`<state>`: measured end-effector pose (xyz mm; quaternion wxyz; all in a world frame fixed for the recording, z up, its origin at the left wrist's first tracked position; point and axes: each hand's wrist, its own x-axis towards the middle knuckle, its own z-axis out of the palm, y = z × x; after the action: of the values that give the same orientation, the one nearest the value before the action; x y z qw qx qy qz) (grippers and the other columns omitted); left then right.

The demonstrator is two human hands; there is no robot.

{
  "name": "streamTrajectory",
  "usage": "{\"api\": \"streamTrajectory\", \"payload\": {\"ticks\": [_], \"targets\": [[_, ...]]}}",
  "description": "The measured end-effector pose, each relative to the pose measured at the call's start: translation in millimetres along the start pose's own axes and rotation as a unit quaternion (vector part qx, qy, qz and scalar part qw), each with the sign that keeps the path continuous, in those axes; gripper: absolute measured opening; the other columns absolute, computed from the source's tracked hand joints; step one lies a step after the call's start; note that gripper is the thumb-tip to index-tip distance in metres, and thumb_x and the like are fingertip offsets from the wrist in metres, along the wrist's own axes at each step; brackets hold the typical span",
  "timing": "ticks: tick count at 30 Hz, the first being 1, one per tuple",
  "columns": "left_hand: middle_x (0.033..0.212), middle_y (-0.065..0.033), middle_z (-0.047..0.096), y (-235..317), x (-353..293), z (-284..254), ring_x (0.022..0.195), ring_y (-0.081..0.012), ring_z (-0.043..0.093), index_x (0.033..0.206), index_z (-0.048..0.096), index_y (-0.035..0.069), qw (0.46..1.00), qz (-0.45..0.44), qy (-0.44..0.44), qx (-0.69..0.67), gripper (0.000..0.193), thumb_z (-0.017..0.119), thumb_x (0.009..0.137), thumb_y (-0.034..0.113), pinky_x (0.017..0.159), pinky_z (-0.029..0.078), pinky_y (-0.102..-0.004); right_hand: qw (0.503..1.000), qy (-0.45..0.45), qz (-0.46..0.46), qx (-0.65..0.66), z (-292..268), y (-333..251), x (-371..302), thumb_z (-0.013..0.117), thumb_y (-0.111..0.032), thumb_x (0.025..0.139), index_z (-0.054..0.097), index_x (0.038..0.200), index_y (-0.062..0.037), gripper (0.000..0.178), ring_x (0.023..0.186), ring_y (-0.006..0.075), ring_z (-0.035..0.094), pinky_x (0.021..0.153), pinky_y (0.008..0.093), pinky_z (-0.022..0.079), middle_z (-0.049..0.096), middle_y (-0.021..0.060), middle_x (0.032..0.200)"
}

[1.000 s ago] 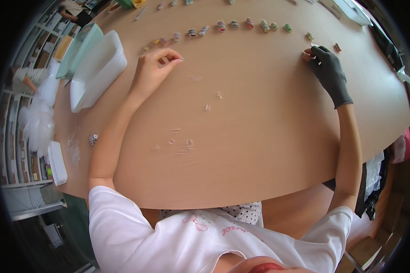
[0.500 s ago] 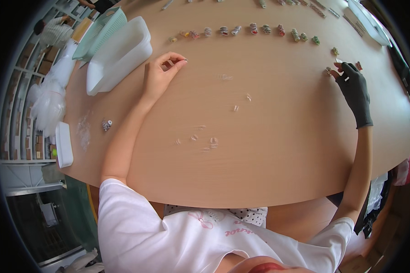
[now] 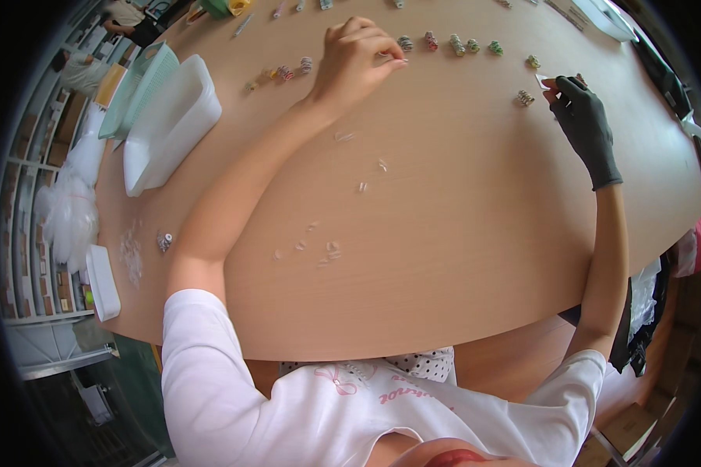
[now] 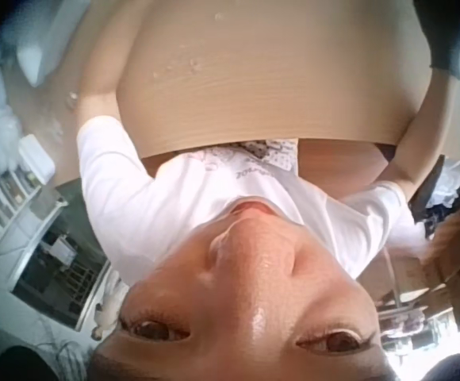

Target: The person assembles small plastic parts by hand, then organizes them into rows in a white plastic tray on a workbench.

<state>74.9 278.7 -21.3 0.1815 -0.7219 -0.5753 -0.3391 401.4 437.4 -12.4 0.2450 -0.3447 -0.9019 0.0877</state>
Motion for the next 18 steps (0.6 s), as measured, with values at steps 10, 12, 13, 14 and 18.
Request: {"api": "streamTrajectory", "payload": {"ticks": [10,12,13,14,18], "targets": [[0.087,0.0010,0.069,-12,2,-9,0.095,-0.0166,0.060,0.080,0.073,0.010,0.999,-0.049,-0.006,0.006,0.013,0.078,0.080,0.022,0.085,0.044,-0.0324,0.999,0.003,-0.035,0.039,-5,4,-1,0.060,-0.009,0.090,0.066,0.103,-0.0050,0.015,0.061,0.0184,0.065,0.111,0.0428,0.035,0.069,0.0051,0.090],[0.087,0.0000,0.069,-12,-11,-34,0.093,-0.0149,0.061,0.082,0.072,0.008,0.995,-0.081,-0.033,-0.046,0.013,0.076,0.082,0.020,0.085,0.045,-0.0309,0.998,0.005,-0.042,0.048,-1,4,0,0.059,-0.009,0.090,0.066,0.104,-0.0049,0.016,0.059,0.0187,0.065,0.111,0.0431,0.035,0.069,0.0050,0.090],[0.086,-0.0010,0.070,-9,-16,-42,0.091,-0.0133,0.061,0.084,0.071,0.006,0.978,-0.169,-0.076,-0.093,0.013,0.075,0.083,0.018,0.085,0.045,-0.0297,0.999,0.011,-0.042,0.030,3,5,-1,0.059,-0.009,0.090,0.066,0.104,-0.0049,0.016,0.059,0.0186,0.065,0.112,0.0431,0.034,0.069,0.0051,0.090],[0.085,-0.0020,0.070,-5,-19,-51,0.089,-0.0117,0.062,0.085,0.069,0.003,0.951,-0.255,-0.112,-0.136,0.014,0.074,0.085,0.016,0.085,0.046,-0.0285,0.999,0.021,-0.047,0.011,2,6,0,0.059,-0.009,0.090,0.065,0.104,-0.0048,0.016,0.059,0.0185,0.065,0.112,0.0431,0.033,0.069,0.0052,0.090],[0.084,-0.0019,0.069,-11,-59,-55,0.086,-0.0098,0.062,0.089,0.067,0.001,0.960,-0.253,-0.064,-0.104,0.014,0.072,0.086,0.013,0.082,0.046,-0.0268,0.998,0.006,-0.053,0.018,-1,7,1,0.058,-0.008,0.090,0.066,0.104,-0.0050,0.017,0.060,0.0182,0.065,0.113,0.0428,0.032,0.069,0.0056,0.091]]}}
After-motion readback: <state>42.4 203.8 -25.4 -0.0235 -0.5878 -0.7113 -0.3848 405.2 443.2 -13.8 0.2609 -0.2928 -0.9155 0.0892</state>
